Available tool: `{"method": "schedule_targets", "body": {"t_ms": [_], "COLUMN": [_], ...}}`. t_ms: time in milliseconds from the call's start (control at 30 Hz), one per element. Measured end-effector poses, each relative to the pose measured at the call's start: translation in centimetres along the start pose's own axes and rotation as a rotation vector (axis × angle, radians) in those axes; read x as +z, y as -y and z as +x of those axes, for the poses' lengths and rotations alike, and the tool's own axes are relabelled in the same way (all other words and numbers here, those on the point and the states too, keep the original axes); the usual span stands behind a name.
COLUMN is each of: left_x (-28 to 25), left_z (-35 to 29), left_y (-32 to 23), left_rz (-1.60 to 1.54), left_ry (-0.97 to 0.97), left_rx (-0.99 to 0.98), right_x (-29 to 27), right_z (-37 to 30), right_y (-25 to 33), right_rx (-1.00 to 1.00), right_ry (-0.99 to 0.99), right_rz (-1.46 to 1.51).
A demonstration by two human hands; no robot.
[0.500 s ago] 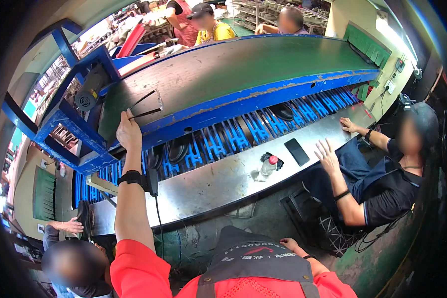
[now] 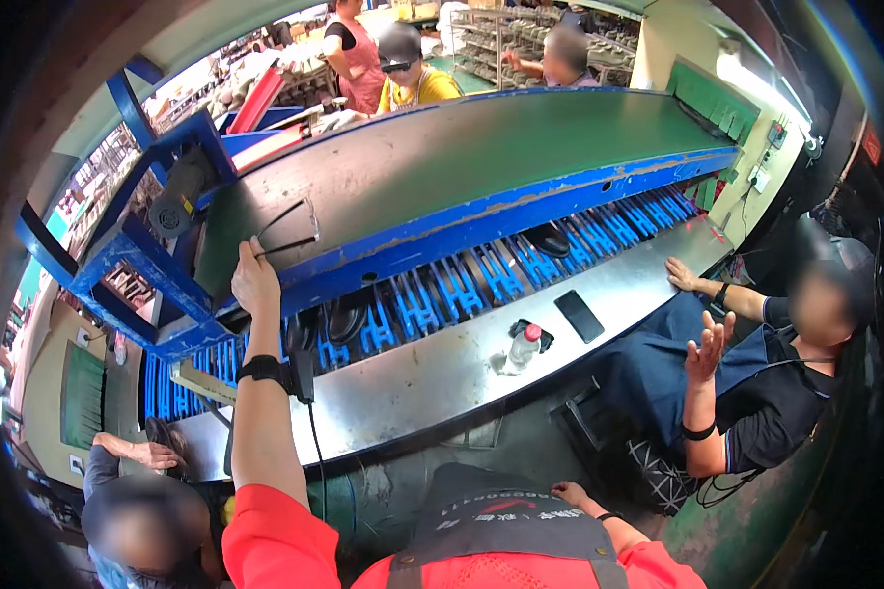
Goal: Operating a conveyor belt system in a shoe factory to move shoe components.
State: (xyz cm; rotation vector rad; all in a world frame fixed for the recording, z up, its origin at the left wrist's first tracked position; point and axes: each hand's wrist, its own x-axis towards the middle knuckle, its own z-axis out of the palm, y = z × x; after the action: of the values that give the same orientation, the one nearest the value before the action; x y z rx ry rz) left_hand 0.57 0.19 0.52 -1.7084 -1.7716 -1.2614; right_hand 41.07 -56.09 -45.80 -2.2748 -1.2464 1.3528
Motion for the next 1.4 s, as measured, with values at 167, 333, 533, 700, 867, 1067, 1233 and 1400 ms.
{"method": "schedule_targets", "body": {"t_ms": [167,333,533,700,867,1067,1233,1400], "left_x": [0.0,0.0,0.1,-0.1,-0.1,-0.2,0.2,1.1], "left_z": [-0.5,-0.3,-0.4,-0.4,-0.5,-0.3,-0.3,-0.2], "left_y": [0.8,0.5,0.8,0.4,0.6,0.6,1.2,0.7], "left_rz": [-0.001,-0.019,-0.007,-0.058,-0.076,-0.05,-0.022,-0.034], "left_ry": [-0.011,-0.024,-0.049,-0.032,-0.054,-0.015,-0.023,0.073], "left_rx": [0.017,0.025,0.045,0.028,0.043,-0.008,-0.005,-0.064], "right_x": [-1.1,-1.4,-1.6,-1.6,-1.7,-0.8,-0.6,-1.2], "right_z": [-1.0,-1.7,-1.7,-1.3,-1.2,-1.1,-1.2,-2.3], "right_y": [2.5,2.9,3.0,2.8,2.6,1.1,1.5,2.4], "right_rx": [0.073,0.078,0.071,0.103,0.07,0.07,0.074,0.078], "right_ry": [0.052,0.044,0.028,-0.01,0.007,-0.003,0.006,0.006], "right_rz": [0.029,0.076,0.088,0.038,0.034,0.073,-0.007,0.061]}}
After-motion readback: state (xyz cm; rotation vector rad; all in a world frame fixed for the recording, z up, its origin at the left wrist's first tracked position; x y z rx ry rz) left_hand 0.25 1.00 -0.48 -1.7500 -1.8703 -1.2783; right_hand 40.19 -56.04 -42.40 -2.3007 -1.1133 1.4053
